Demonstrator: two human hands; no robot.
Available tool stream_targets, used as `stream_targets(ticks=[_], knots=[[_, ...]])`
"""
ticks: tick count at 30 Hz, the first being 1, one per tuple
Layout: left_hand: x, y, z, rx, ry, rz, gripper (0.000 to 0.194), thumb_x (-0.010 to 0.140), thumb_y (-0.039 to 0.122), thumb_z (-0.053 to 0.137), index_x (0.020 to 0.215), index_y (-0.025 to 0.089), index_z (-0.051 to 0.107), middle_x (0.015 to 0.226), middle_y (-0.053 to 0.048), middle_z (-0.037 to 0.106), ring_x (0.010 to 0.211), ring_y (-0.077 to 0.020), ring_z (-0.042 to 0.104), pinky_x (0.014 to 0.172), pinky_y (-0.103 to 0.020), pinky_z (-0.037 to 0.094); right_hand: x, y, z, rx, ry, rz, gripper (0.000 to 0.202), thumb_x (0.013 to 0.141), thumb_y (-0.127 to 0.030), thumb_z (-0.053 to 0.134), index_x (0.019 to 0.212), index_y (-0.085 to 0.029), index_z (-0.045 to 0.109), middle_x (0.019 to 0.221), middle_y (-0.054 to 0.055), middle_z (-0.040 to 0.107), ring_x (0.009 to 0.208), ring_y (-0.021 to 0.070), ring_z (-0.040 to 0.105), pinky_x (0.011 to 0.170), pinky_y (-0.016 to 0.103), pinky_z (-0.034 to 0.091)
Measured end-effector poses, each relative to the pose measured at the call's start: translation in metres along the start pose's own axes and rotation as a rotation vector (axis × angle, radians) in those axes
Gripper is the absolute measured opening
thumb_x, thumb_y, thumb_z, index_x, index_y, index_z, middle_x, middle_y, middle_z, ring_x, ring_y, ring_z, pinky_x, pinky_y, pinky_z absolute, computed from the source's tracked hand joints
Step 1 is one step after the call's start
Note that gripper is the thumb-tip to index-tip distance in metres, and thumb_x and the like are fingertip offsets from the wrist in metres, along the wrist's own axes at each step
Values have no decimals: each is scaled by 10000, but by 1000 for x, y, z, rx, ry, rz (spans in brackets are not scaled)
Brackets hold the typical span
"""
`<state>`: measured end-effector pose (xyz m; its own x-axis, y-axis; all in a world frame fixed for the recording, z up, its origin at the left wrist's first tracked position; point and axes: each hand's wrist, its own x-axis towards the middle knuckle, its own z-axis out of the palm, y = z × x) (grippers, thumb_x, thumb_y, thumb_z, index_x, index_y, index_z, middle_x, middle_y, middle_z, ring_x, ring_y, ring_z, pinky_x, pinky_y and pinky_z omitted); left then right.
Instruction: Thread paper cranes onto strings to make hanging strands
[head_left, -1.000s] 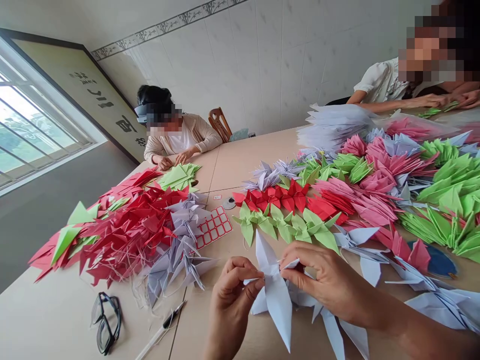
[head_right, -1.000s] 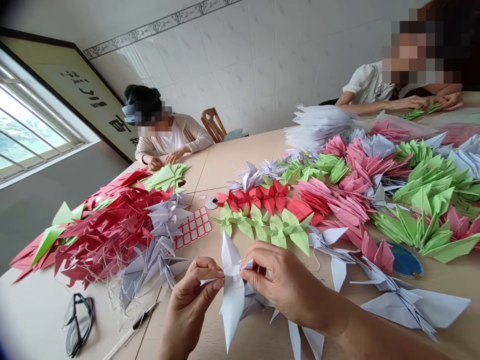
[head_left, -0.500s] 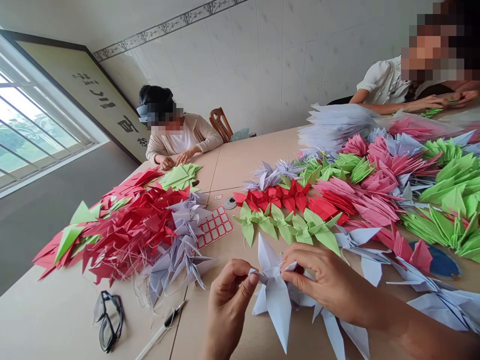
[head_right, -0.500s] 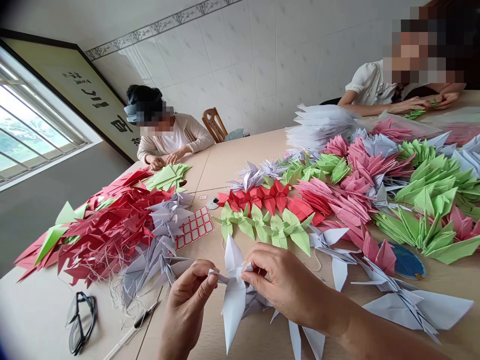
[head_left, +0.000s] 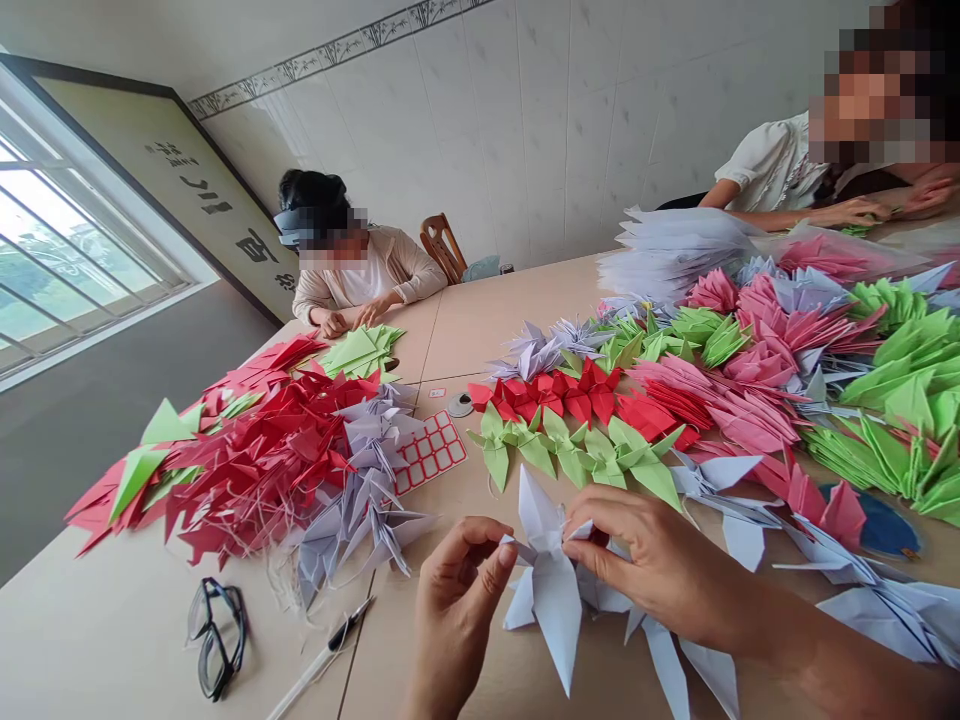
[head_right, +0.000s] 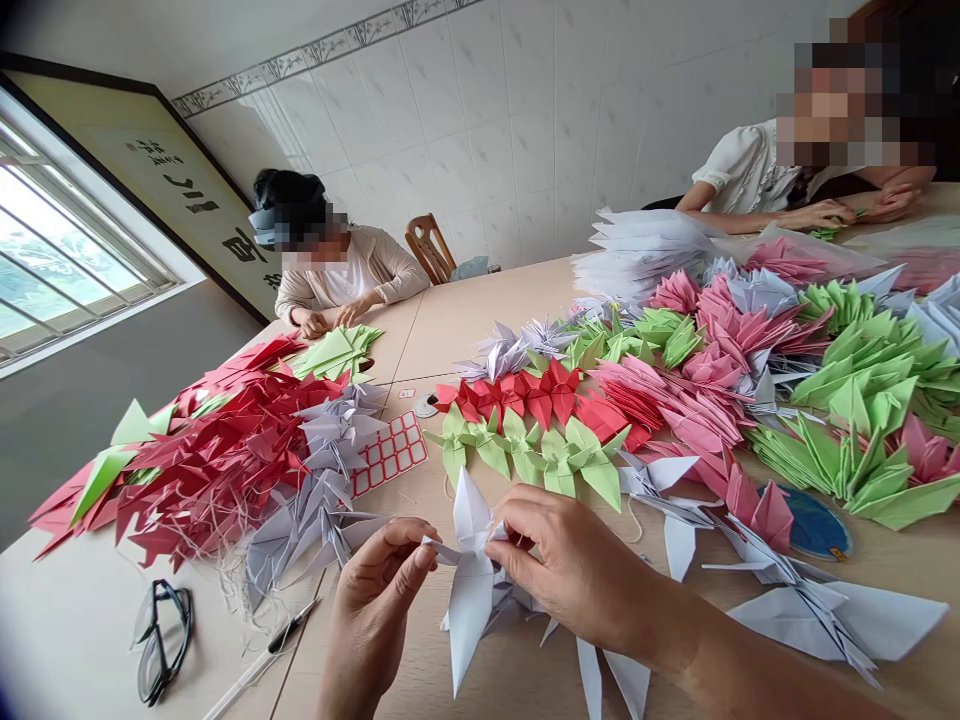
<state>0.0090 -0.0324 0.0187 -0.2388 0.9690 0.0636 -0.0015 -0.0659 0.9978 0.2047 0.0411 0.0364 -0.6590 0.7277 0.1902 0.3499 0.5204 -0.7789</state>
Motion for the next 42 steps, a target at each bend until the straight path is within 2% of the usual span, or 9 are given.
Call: stream_targets(ticks=[2,5,7,10,13,19,35,39,42], knots=[[-2,2,1,47,10,69,103,843,276,699,782,195,680,720,-4,633,692,-139,589,638,-216,484,0,-1,-1,-8,29,-33,135,914,-133,566,815,-211,616,836,8,641,736,145,618,672,259,505],[-6,4,4,221,0,285,49,845,184,687,808,213,694,740,-1,643,704,-135,600,653,-215,487,-1,-5,-2,-36,114,-154,104,890,-141,608,953,-221,628,946,32,671,863,174,646,763,280,526],[-9,4,6,316,-16,414,112,833,127,689,871,230,707,766,0,651,713,-133,610,657,-215,489,-2,-8,-1,-71,152,-264,139,893,-145,611,1015,-211,627,975,52,679,916,194,641,811,305,523],[-11,3,9,364,-43,501,156,825,103,697,906,236,707,766,0,660,709,-135,621,647,-216,494,-3,-12,1,-103,126,-385,114,921,-128,570,976,-199,640,911,51,684,867,191,622,798,317,516],[-11,4,10,336,-63,501,98,832,161,713,896,234,706,747,1,668,693,-137,622,636,-219,493,-2,-14,2,-87,112,-420,144,934,-104,536,928,-197,646,863,44,683,823,181,606,759,309,515],[-11,8,9,281,-54,384,84,825,299,732,817,221,701,734,-12,667,683,-151,614,625,-235,481,0,-19,-1,-40,145,-403,169,901,-66,550,905,-207,643,824,40,687,802,179,615,722,296,522],[-13,7,8,216,-136,342,64,878,192,654,820,219,660,743,2,627,708,-140,587,656,-235,457,-3,-20,-2,-47,108,-402,153,904,-65,553,864,-186,639,817,45,685,799,183,595,734,308,512],[-13,7,7,161,-157,326,38,889,224,641,904,240,672,822,-14,634,779,-157,597,712,-252,469,-3,-22,-3,-50,99,-401,156,911,-71,546,868,-185,643,823,46,684,802,185,593,735,310,506],[-13,6,8,181,-199,360,174,841,255,711,1014,255,693,877,-28,648,824,-173,606,748,-265,473,-3,-23,-1,-53,75,-394,165,911,-67,540,859,-183,644,833,47,680,804,185,589,736,312,501]])
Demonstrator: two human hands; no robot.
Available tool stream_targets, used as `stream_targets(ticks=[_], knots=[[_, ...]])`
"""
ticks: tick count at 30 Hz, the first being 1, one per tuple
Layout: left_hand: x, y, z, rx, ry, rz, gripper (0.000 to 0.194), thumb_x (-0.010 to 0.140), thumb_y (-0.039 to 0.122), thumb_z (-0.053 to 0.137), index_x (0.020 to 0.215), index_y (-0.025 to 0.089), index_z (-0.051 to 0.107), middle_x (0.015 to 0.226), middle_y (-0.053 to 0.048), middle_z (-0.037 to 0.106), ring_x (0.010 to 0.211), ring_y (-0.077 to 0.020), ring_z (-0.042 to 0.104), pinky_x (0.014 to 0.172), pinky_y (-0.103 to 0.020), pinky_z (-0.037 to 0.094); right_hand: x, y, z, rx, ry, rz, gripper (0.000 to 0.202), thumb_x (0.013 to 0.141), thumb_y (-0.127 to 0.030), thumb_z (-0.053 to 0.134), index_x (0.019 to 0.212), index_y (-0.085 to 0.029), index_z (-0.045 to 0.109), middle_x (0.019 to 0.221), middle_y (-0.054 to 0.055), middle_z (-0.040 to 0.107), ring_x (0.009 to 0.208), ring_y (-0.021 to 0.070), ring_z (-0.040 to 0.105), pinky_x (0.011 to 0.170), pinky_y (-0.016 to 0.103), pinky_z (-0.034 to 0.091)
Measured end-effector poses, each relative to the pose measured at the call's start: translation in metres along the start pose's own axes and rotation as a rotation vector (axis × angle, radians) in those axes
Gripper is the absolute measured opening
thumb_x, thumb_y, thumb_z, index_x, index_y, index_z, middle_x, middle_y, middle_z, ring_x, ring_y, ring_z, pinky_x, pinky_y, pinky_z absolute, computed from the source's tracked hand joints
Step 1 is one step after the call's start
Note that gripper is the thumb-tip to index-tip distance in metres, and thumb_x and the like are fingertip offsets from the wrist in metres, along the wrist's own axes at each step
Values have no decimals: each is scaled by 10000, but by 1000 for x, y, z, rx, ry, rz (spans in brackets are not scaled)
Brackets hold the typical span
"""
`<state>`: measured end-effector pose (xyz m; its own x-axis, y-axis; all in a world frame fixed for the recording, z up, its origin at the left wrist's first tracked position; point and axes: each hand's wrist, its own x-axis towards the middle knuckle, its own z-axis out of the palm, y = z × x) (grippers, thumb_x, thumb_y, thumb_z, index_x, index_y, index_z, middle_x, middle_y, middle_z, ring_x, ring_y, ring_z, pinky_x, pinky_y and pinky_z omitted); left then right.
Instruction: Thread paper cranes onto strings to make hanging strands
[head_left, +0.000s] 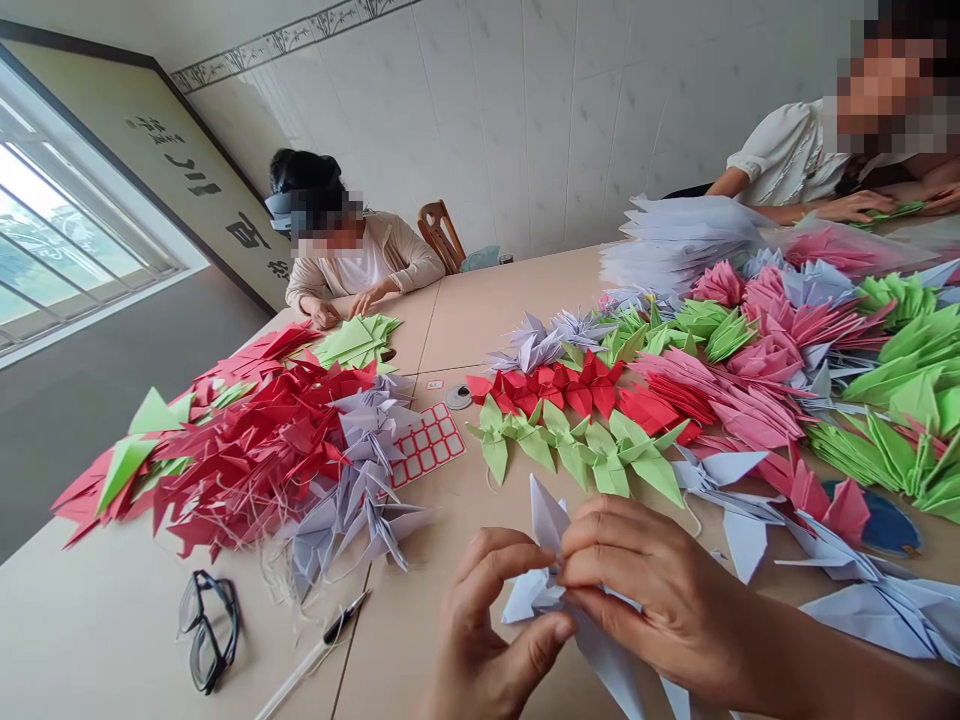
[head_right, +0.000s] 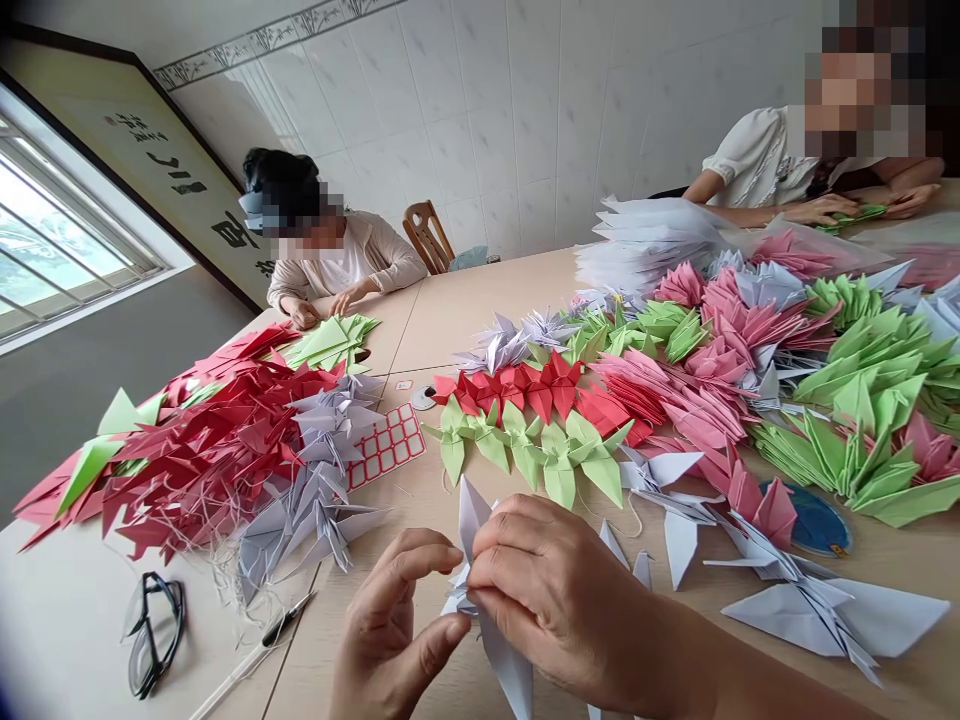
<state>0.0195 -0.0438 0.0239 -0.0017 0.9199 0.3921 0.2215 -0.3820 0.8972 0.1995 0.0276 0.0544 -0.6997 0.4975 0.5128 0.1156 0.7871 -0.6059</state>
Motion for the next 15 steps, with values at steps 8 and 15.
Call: stream_targets(ticks=[8,15], knots=[[3,-8,-4,-257,185,-290,123,861,230,686,739,216,681,716,22,591,694,-114,529,656,-207,420,-4,12,-1,92,53,369,134,876,-215,672,1008,-223,647,985,30,677,891,177,624,790,285,510],[5,-18,-6,-433,260,-432,146,817,277,734,706,204,673,699,32,566,690,-113,479,666,-203,396,1,17,-5,204,-7,581,140,912,-278,596,789,-220,628,820,-3,637,738,149,585,661,260,475]])
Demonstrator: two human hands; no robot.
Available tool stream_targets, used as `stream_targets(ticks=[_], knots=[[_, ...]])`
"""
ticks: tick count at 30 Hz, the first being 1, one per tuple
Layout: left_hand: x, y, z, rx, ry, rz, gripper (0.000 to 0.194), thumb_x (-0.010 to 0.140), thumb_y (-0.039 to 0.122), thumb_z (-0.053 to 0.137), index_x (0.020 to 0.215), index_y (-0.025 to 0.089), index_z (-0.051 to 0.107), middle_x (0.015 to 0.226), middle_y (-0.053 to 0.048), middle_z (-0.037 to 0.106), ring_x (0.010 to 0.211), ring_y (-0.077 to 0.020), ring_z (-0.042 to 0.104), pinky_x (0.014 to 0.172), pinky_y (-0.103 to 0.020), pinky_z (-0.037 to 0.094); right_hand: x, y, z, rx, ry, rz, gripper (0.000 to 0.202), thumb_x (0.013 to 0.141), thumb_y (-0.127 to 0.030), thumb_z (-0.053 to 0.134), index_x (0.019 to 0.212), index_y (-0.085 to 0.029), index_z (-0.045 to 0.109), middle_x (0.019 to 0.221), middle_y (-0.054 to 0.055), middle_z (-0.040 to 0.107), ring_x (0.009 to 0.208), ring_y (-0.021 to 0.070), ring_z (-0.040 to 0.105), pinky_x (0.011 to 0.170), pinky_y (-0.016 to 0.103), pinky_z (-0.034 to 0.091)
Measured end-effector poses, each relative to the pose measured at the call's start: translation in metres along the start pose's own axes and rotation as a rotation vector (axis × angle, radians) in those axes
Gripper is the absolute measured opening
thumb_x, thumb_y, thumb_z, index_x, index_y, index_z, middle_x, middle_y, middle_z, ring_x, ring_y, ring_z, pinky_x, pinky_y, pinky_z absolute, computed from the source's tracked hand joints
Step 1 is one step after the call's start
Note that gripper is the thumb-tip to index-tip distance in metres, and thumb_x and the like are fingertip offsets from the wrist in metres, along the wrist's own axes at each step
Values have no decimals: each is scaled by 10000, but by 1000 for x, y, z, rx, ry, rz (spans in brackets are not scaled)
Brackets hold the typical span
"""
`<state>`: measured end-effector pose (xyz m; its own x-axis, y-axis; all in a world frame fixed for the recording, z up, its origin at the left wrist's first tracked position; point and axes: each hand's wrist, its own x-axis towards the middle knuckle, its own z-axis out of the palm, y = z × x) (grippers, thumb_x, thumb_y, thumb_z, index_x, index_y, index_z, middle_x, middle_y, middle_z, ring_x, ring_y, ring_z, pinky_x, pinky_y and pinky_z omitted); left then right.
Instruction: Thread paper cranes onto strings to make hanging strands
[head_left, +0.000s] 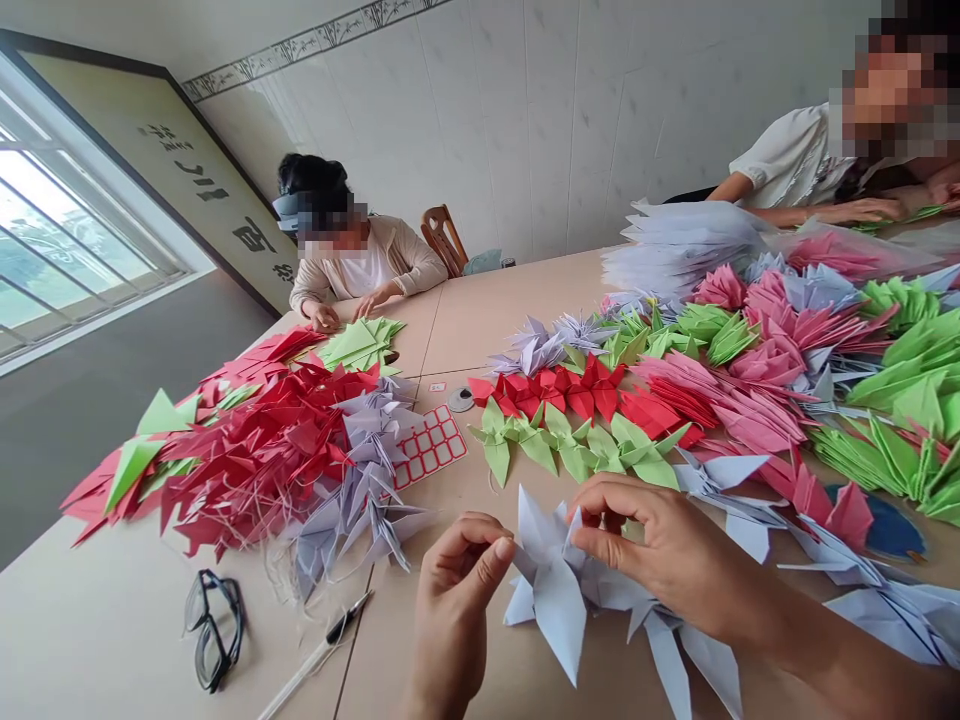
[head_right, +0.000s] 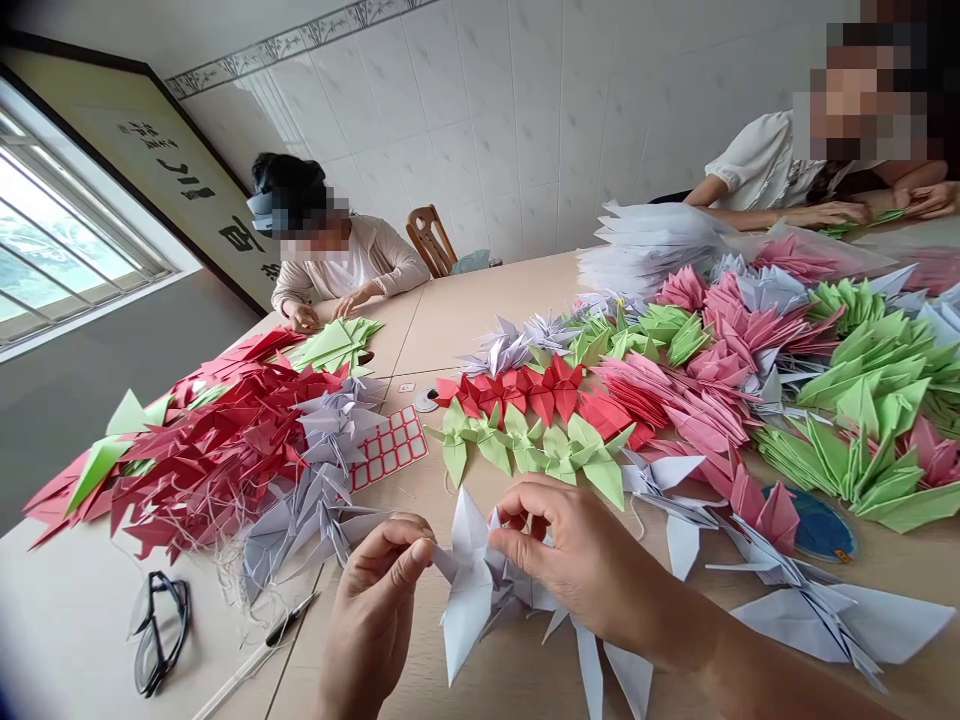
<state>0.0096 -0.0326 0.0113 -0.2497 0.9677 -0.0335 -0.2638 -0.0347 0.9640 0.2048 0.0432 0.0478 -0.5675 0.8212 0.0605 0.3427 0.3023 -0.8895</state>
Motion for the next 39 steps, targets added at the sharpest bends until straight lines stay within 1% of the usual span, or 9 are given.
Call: stream_targets(ticks=[11,17,21,24,28,30,32,36,39], knots=[[-2,4,7,455,-36,80,273,771,363,764,1016,275,680,1043,-43,603,992,-226,518,891,-298,389,-5,1,4,41,80,-225,145,924,-208,573,787,-215,621,809,6,645,746,141,626,659,242,486],[-1,1,7,277,-132,-145,179,813,382,721,876,214,722,867,-39,649,790,-172,558,688,-245,418,-4,3,8,52,46,-191,105,912,-217,597,825,-223,655,850,9,658,769,143,622,667,245,494],[3,3,5,32,13,-288,241,725,389,799,764,173,699,675,3,609,560,-96,493,514,-195,366,-1,8,-1,203,86,-14,124,904,-336,623,971,-248,679,876,11,653,773,149,602,689,262,500],[9,4,2,-127,176,-293,234,679,359,836,759,166,731,714,-16,657,617,-111,557,570,-195,445,3,12,-13,494,120,159,286,876,-439,646,1085,-244,664,761,0,639,701,142,593,626,247,500],[15,2,-1,-231,267,-278,239,693,357,823,840,176,768,819,-45,686,736,-159,633,710,-252,531,12,20,-20,710,261,236,426,813,-449,702,1194,-273,629,1197,64,654,919,190,663,669,261,540],[18,1,-1,-269,296,-302,256,735,357,790,909,171,765,843,-63,697,762,-176,662,718,-274,549,15,26,-18,617,302,185,523,828,-455,681,1313,-312,545,1426,68,521,1133,245,617,808,326,553],[20,0,-1,-307,335,-338,242,786,326,749,961,160,753,894,-83,710,791,-184,683,707,-281,561,16,31,-13,432,234,142,583,853,-446,652,1392,-324,469,1472,75,485,1259,276,540,933,397,519],[22,-3,-1,-365,338,-369,206,845,285,691,1002,159,736,940,-87,723,817,-182,699,692,-281,576,14,32,0,15,33,129,406,884,-401,599,1266,-261,610,1303,89,649,1195,297,594,1000,461,465],[20,-4,1,-385,284,-363,239,845,292,695,1036,152,727,914,-83,730,813,-182,699,685,-276,575,13,30,9,-213,27,57,235,886,-355,596,1052,-223,698,1104,81,735,1043,281,660,908,419,491]])
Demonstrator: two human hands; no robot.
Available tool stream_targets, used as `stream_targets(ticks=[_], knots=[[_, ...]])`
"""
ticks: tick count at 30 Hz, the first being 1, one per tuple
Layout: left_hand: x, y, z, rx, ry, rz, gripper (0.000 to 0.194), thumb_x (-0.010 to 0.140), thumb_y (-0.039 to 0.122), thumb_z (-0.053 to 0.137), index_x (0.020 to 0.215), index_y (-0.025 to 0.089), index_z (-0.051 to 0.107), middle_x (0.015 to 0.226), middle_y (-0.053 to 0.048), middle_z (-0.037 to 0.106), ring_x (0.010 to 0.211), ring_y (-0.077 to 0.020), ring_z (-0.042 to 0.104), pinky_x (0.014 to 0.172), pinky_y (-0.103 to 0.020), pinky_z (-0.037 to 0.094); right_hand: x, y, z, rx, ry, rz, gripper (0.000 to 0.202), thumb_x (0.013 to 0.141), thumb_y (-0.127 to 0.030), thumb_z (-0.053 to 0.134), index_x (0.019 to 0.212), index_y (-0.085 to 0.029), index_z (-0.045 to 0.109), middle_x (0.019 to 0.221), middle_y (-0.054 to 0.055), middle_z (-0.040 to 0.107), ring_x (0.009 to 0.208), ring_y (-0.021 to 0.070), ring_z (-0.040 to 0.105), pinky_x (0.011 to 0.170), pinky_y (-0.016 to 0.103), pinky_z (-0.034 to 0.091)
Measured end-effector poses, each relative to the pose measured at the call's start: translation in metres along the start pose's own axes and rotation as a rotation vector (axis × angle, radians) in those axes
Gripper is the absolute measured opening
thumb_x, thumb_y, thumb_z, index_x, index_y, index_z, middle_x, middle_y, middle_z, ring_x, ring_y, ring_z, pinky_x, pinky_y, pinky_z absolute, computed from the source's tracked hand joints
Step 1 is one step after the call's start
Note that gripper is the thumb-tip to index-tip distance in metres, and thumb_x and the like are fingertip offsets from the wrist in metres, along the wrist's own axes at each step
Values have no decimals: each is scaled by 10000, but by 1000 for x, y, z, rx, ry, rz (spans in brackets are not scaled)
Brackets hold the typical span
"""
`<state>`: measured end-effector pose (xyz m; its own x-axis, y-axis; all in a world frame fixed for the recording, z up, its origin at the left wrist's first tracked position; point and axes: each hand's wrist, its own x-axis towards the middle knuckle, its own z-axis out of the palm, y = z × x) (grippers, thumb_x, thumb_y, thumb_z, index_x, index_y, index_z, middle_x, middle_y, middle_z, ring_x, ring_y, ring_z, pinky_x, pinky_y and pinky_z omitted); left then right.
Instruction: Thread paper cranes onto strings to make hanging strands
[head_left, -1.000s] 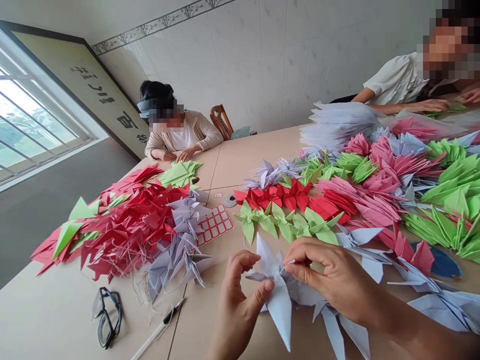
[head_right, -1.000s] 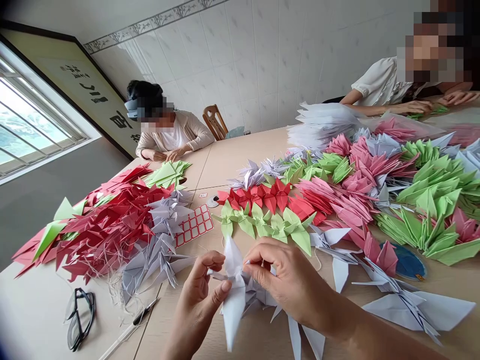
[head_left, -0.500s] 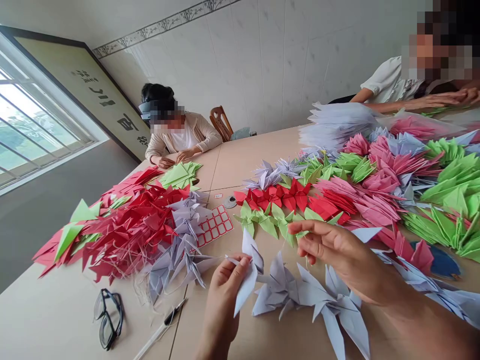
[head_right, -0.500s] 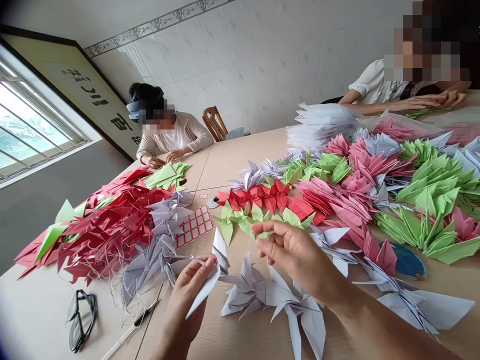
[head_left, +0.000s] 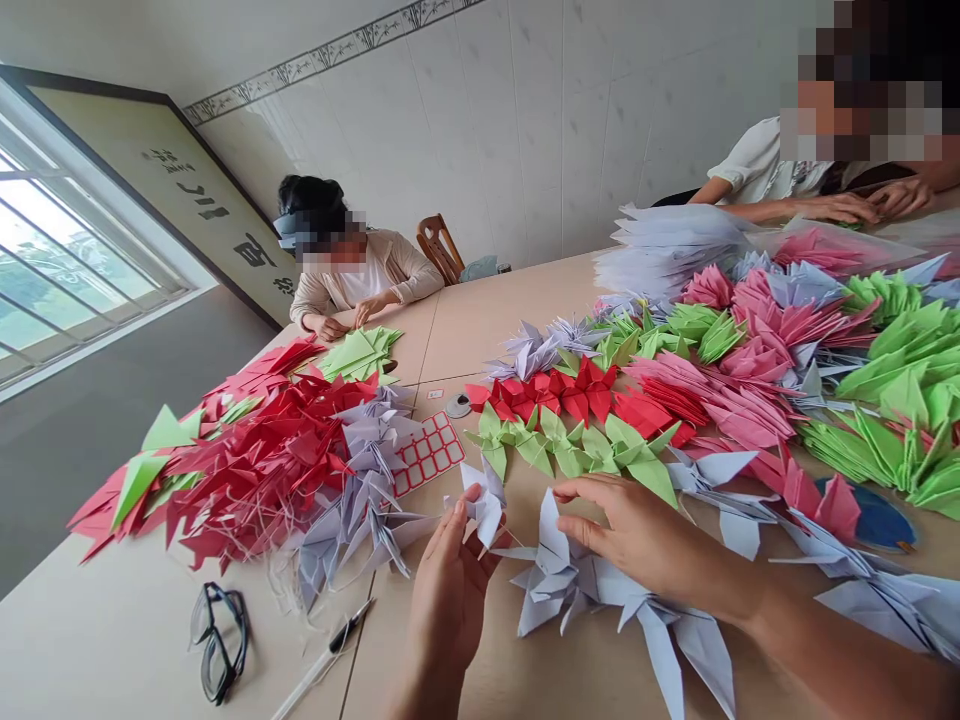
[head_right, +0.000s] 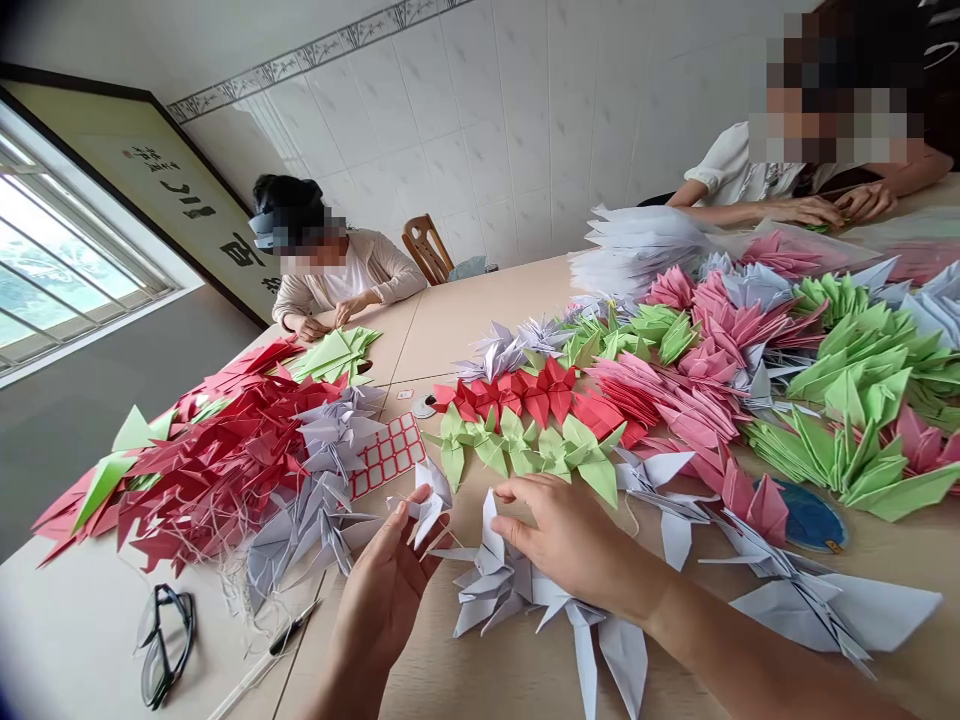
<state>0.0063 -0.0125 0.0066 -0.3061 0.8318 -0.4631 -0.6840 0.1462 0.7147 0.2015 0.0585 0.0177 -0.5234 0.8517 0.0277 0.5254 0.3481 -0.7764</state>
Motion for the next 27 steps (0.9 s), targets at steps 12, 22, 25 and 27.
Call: stream_targets(ticks=[12,22,25,27], knots=[[0,-3,-3,-19,-57,68,317,812,282,738,1095,145,696,913,-77,724,819,-165,685,772,-283,552,-3,-19,-8,137,-74,27,232,906,-282,514,706,-209,608,730,-11,652,728,174,605,702,280,455],[-12,-3,4,43,-138,18,505,811,264,722,1293,213,583,1002,-62,705,818,-167,664,771,-331,539,-2,-15,-7,389,-110,53,244,920,-359,530,738,-199,556,699,-14,607,680,155,573,653,264,450],[-12,-3,4,48,-143,18,535,791,269,738,1299,210,579,929,-52,705,847,-180,665,781,-328,533,-3,-14,-5,434,-120,61,253,919,-368,548,730,-199,558,680,-13,618,666,152,583,653,263,460],[-13,-3,5,51,-156,19,556,779,287,751,1303,223,574,949,-50,703,853,-186,668,802,-352,537,-3,-14,-5,431,-109,63,262,927,-377,543,739,-197,570,684,-10,625,675,155,589,661,266,467]])
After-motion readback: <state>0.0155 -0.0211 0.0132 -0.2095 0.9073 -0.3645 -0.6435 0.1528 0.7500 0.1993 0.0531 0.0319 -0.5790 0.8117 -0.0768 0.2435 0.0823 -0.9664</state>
